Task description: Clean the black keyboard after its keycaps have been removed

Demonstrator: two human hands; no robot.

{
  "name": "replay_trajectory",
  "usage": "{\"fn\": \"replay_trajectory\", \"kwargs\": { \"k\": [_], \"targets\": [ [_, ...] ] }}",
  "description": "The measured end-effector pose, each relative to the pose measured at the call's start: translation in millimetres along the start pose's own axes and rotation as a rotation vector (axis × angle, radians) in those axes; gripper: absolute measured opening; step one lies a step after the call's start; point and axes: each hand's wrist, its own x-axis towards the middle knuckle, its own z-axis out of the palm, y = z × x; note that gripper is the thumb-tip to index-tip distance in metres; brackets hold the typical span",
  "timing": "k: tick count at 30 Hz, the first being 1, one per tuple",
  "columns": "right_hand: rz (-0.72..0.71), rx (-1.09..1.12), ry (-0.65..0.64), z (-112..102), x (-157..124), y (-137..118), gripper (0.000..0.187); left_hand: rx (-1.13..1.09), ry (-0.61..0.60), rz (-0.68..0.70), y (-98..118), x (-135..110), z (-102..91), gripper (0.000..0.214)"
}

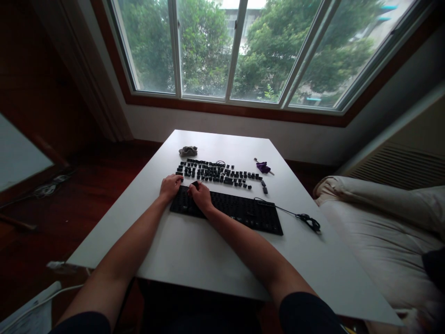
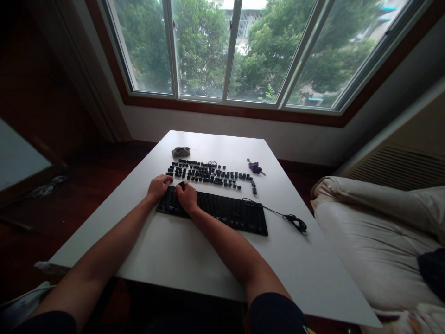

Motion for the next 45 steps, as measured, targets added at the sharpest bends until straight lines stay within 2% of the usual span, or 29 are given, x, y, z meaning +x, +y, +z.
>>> {"fn": "replay_trajectory", "kwargs": {
  "k": [10, 19, 25, 29, 32, 34, 40, 45],
  "targets": [
    [0.002, -0.006, 0.002, -0.3, -0.3, -1.0, 0.018, -0.106, -0.038, 0.04, -3.4, 1.6, 4.4, 0.034],
    [-0.019, -0.013, 0.014, 5.1, 4.4, 10.4, 0.021, -0.125, -0.048, 0.012, -2.4, 1.2, 3.8, 0.033],
    [-0.022, -0.024, 0.008, 3.7, 2.5, 8.4, 0.022, -0.159, -0.061, -0.043, -1.6, 1.0, 3.5, 0.031],
    [-0.011, -0.016, -0.012, 0.4, 2.3, 2.4, 0.031, -0.177, -0.045, -0.036, -1.6, 0.2, 1.3, 0.033],
    [-0.028, -0.067, -0.097, -3.7, 5.4, -2.0, 0.049, -0.171, -0.015, -0.017, -0.8, -0.4, -4.1, 0.032],
    [-0.07, -0.157, -0.177, -6.7, 8.0, -4.8, 0.054, -0.159, -0.012, 0.001, 0.3, -0.6, -8.6, 0.029],
    [-0.244, -0.411, -0.342, -13.9, 10.1, -14.2, 0.034, -0.172, -0.096, 0.08, 5.5, -2.0, -14.7, 0.022],
    [-0.394, -0.55, -0.491, -21.3, 10.9, -18.4, 0.03, -0.18, -0.133, 0.14, 5.6, -3.0, -11.5, 0.02]
  ]
}}
